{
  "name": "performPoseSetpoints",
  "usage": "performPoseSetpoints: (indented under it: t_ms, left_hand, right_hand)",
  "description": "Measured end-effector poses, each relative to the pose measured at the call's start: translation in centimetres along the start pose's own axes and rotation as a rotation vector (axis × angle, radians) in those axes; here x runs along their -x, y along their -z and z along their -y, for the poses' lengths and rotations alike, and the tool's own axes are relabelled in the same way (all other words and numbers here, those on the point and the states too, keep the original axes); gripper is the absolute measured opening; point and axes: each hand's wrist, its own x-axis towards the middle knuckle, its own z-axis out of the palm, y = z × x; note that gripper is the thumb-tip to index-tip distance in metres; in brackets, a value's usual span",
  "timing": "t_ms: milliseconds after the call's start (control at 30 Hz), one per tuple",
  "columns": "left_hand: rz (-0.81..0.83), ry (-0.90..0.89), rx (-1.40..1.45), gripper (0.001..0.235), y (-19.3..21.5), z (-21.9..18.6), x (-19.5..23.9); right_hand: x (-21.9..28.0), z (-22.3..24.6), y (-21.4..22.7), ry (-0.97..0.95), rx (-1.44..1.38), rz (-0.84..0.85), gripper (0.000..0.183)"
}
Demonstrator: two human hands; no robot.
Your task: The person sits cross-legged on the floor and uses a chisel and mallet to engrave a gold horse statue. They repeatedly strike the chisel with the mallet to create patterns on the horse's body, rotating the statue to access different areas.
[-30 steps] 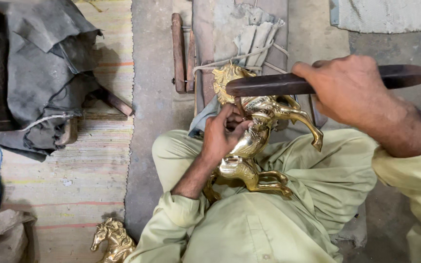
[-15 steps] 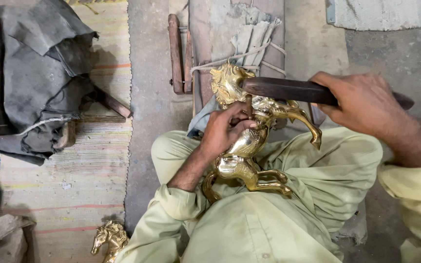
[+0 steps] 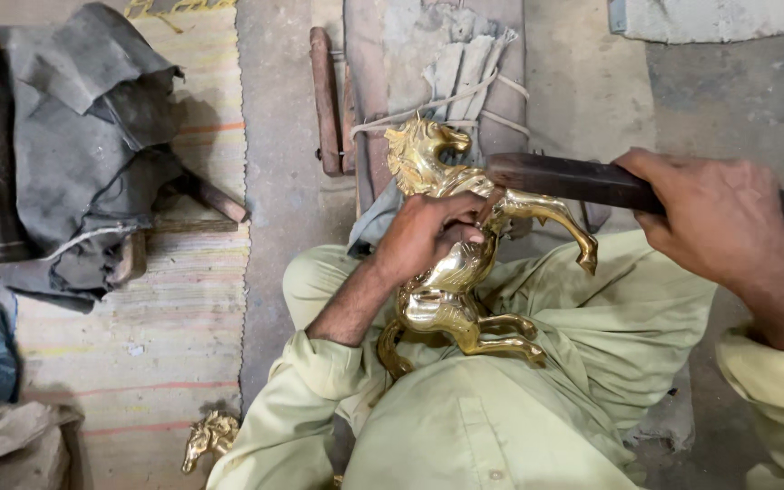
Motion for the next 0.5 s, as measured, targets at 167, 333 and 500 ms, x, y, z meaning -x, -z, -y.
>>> performPoseSetpoints:
  t_ms: [167,333,500]
  left_hand:
    - [0.147,-0.157,-0.099,0.041,0.4,0.1,-1.4]
    - [0.28,-0.225,-0.163,0.034,0.7,-0.2,-2.5]
    - [0.319,-0.235,-0.197,0.037,0.8,-0.2,-2.9]
  right_hand:
    - [2.4,-0.8,-3.0,-0.136,-0.195,0.068,0.042]
    - [5.9,-0.3,-6.2,-0.285,-0.356,-0.101,0.035]
    - [7.7,0.9,-7.8,-0.504,-0.512,-0.094,0.036]
